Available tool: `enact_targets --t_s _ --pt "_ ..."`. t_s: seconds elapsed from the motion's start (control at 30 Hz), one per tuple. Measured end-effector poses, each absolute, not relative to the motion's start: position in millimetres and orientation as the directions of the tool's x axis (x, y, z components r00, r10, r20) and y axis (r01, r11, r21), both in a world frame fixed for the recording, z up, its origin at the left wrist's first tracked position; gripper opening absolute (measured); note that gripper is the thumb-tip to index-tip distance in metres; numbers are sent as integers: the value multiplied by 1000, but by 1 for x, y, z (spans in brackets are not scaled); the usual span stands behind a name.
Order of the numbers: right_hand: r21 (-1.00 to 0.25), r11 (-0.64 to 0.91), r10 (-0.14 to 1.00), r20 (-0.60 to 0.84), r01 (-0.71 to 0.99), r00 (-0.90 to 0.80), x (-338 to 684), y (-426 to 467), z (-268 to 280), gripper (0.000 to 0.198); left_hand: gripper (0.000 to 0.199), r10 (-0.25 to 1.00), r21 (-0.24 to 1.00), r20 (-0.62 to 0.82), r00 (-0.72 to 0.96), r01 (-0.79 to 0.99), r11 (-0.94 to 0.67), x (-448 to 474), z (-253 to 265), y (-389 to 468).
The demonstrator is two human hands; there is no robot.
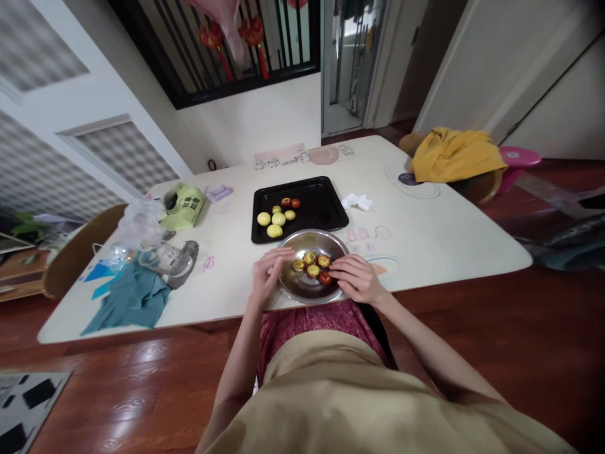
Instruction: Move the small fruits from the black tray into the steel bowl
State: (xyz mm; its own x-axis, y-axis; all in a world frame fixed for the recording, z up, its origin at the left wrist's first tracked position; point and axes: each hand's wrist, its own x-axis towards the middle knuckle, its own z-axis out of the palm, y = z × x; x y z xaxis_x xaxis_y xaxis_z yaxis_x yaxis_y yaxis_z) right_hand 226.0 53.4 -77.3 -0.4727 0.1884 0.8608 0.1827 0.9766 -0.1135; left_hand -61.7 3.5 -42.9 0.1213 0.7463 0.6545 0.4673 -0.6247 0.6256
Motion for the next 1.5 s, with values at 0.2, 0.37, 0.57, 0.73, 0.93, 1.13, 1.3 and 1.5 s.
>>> enact_targets --t_s 0.2,0.37,0.57,0.73,0.93,1.13,1.3,1.5 --pt "-81 976 166 872 200 -460 225 53 -76 23 25 784 553 609 117 647 -526 -87 -5 63" --pt "-72 977 156 885 203 -439 225 52 -76 21 27 935 456 350 55 862 -221 -105 13 144" --pt "-63 976 148 894 210 -423 223 51 -75 22 21 994 347 103 -48 938 10 -109 9 210" --pt "-65 977 146 897 201 -417 224 53 -80 22 13 996 324 36 -87 943 70 -110 3 233" --pt "-74 977 153 893 198 -423 224 55 -83 23 20 981 376 181 -64 927 -9 -109 7 225" --pt "-73 975 157 893 208 -423 224 54 -82 24 27 869 517 482 109 765 -383 -90 22 162" --pt "-79 972 171 884 220 -436 224 53 -81 27 25 833 495 466 297 693 -524 -68 24 92" --pt "-81 972 173 880 220 -443 224 53 -81 26 22 803 469 330 497 652 -596 -66 16 74"
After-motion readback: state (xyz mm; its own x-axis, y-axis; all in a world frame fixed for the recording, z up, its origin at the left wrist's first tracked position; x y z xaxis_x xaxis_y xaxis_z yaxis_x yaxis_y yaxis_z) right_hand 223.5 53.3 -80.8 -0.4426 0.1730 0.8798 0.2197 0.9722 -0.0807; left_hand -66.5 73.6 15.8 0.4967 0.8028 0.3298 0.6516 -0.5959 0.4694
